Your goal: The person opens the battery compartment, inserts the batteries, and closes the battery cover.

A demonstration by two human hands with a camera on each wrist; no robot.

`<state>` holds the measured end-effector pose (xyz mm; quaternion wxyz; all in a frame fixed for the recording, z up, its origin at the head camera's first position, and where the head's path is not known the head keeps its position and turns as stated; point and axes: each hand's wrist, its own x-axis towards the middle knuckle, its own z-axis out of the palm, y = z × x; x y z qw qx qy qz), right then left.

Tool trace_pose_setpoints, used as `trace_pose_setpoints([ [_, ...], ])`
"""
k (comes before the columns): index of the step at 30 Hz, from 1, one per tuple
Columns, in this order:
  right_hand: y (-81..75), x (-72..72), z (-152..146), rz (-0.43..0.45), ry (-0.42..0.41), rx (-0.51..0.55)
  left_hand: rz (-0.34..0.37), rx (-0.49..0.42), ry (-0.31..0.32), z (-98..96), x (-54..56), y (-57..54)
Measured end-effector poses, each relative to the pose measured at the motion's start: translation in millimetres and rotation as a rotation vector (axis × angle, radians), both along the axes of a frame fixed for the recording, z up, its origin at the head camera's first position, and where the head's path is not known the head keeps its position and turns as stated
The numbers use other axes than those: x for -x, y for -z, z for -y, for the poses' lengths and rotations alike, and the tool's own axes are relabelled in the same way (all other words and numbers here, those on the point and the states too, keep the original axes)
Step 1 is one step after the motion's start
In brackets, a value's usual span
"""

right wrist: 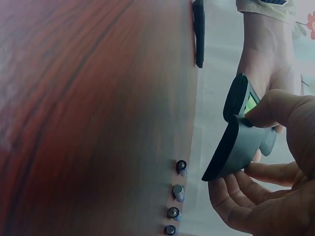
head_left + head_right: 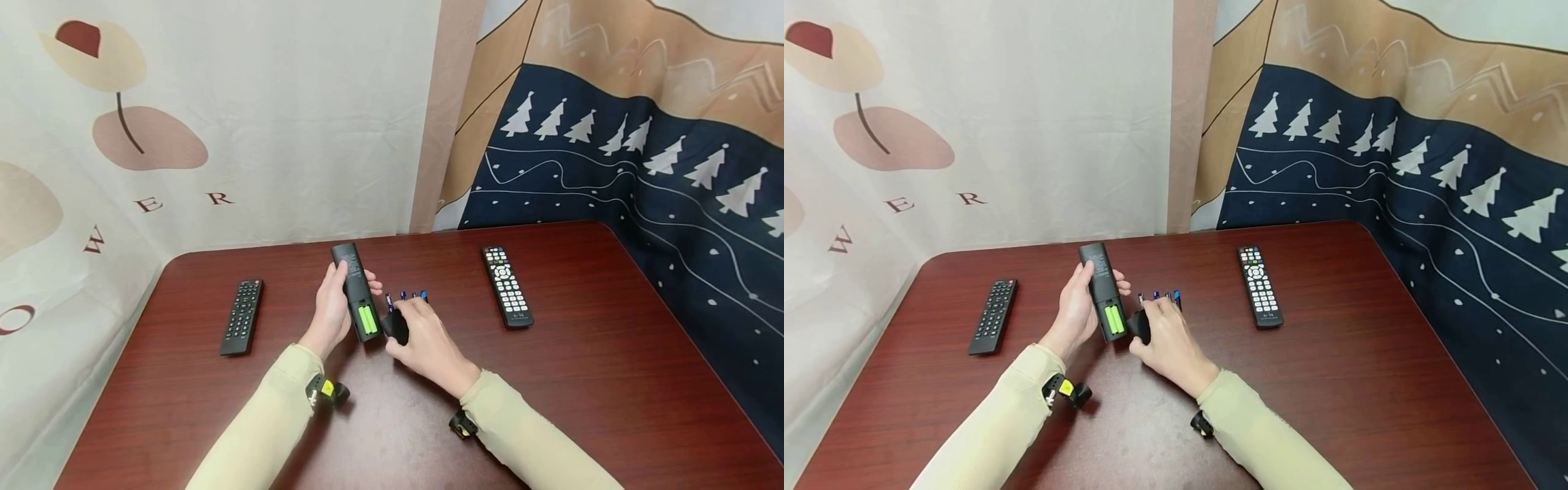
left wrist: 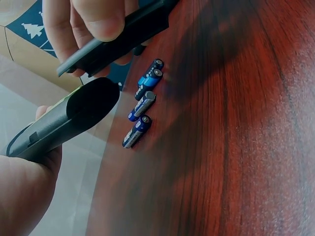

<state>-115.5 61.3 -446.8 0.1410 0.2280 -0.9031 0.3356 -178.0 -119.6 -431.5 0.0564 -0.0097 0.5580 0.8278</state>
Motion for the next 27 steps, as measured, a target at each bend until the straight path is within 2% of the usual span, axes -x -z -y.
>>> trace_pose_setpoints([
  [11,0.3,0.3,11.4,-0.056,-0.013,0.051,-0.002,0.013,-0.010,-0.9,1.1,1.0],
  [21,-1.8,-0.5,18.7,-0.011,-0.005,0.080,0.005,0.019,-0.010,-0.3,0.6,1.1],
  [27,-1.8,0.2,22.0,-0.030,0.003,0.080,0.013,0.014,-0.015,-0.4,0.5,1.1],
])
